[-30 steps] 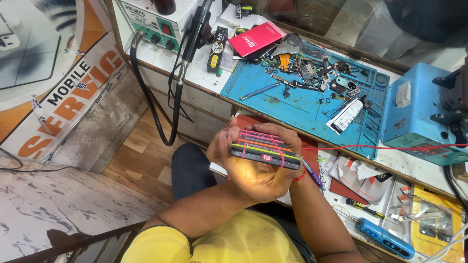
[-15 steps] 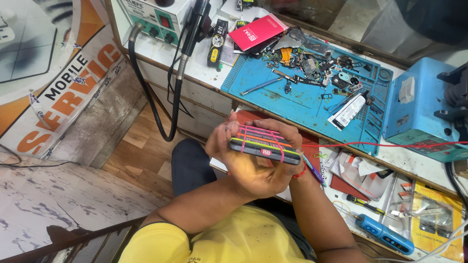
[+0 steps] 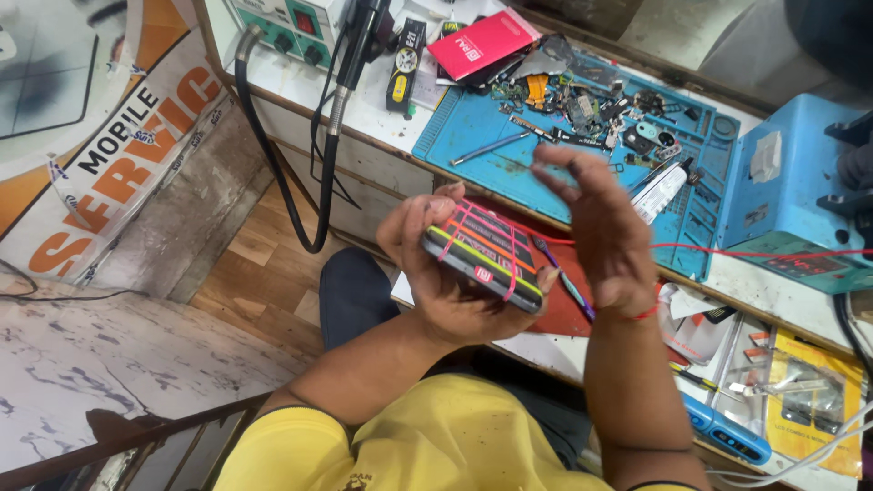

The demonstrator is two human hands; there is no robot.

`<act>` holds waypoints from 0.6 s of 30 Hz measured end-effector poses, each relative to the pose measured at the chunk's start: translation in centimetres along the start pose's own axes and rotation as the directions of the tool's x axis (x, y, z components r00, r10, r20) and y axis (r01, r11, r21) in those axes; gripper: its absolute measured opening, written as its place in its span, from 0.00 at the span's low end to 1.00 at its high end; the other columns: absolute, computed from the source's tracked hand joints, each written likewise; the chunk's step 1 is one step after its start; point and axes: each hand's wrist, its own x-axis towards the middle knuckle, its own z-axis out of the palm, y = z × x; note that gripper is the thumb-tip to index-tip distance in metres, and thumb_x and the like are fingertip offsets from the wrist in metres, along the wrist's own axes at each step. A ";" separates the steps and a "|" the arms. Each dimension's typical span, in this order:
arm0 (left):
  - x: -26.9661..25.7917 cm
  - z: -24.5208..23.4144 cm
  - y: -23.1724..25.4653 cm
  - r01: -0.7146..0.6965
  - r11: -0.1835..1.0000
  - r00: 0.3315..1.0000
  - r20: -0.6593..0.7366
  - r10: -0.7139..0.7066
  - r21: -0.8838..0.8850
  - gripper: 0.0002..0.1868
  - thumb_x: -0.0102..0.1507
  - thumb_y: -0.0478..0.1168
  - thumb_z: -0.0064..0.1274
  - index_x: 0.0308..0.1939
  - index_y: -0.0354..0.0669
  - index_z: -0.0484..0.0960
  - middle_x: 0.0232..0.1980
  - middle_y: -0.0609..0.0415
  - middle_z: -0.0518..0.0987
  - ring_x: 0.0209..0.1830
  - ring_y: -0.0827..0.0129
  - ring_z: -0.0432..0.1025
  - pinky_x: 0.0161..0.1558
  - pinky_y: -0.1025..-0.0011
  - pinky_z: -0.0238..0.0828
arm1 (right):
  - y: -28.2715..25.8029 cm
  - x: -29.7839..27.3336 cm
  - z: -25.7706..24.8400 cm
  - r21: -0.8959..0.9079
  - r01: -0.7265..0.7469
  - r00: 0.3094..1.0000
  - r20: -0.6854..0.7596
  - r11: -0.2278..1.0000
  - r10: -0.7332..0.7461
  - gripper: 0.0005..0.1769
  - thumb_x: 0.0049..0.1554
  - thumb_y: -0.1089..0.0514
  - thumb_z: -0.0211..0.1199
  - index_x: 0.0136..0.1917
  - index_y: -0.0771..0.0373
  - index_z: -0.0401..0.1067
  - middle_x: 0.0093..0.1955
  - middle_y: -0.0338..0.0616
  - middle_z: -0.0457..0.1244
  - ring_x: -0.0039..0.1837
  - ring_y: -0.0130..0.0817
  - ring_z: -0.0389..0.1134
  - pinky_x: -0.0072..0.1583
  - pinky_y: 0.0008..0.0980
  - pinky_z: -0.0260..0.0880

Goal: The person cleans a small circuit board with a toothbrush and applies flux from a tube. They then connect a USB cable to a smartphone and hold the phone while the board remains on the desk.

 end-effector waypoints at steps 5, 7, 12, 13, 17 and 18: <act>-0.3 0.7 -0.3 0.021 0.997 0.999 -0.023 -0.023 -0.070 0.63 0.55 0.51 0.75 0.79 0.35 0.45 0.71 0.53 0.53 0.70 0.65 0.58 0.73 0.65 0.64 | -4.2 3.1 1.0 -0.246 0.127 0.972 0.222 0.961 -0.072 0.51 0.53 0.20 0.59 0.75 0.57 0.68 0.77 0.55 0.54 0.78 0.45 0.55 0.79 0.43 0.53; 0.1 0.9 -0.5 -0.003 0.997 1.000 -0.025 0.001 -0.078 0.64 0.54 0.52 0.75 0.79 0.36 0.44 0.71 0.54 0.53 0.70 0.65 0.59 0.73 0.65 0.64 | -4.8 4.7 1.6 -0.298 0.198 0.935 0.342 0.934 -0.089 0.51 0.54 0.19 0.56 0.73 0.58 0.68 0.77 0.56 0.54 0.79 0.46 0.55 0.79 0.43 0.53; -0.1 0.2 -0.6 -0.013 1.000 1.000 0.020 0.013 0.020 0.63 0.53 0.51 0.74 0.78 0.35 0.46 0.69 0.50 0.56 0.72 0.60 0.57 0.72 0.64 0.64 | -4.4 4.5 2.4 -0.245 0.114 0.969 0.240 0.963 -0.054 0.51 0.56 0.18 0.55 0.70 0.63 0.70 0.78 0.58 0.54 0.80 0.49 0.56 0.78 0.44 0.54; 0.0 0.1 -1.0 0.069 0.989 0.998 0.018 -0.067 -0.133 0.61 0.55 0.49 0.74 0.79 0.36 0.47 0.68 0.53 0.57 0.71 0.64 0.58 0.73 0.65 0.63 | -3.9 3.8 2.4 -0.232 0.073 0.984 0.174 0.970 -0.032 0.51 0.56 0.18 0.55 0.70 0.64 0.69 0.77 0.58 0.54 0.80 0.49 0.57 0.77 0.43 0.55; -0.2 -1.2 -3.2 0.420 0.626 0.895 0.186 -0.405 -0.657 0.52 0.66 0.44 0.69 0.82 0.37 0.49 0.68 0.54 0.61 0.67 0.69 0.60 0.76 0.61 0.59 | -1.7 -0.8 2.0 -0.165 -0.204 0.978 -0.079 0.965 0.193 0.46 0.64 0.24 0.56 0.72 0.68 0.65 0.76 0.54 0.55 0.79 0.44 0.57 0.77 0.39 0.56; 0.1 -1.4 -4.4 0.469 0.446 0.855 0.264 -0.447 -0.762 0.47 0.68 0.46 0.64 0.81 0.36 0.50 0.70 0.52 0.62 0.67 0.68 0.61 0.76 0.59 0.59 | -0.8 -1.9 2.1 -0.134 -0.271 0.959 -0.119 0.953 0.256 0.44 0.66 0.27 0.56 0.73 0.69 0.64 0.75 0.53 0.57 0.78 0.42 0.58 0.77 0.39 0.58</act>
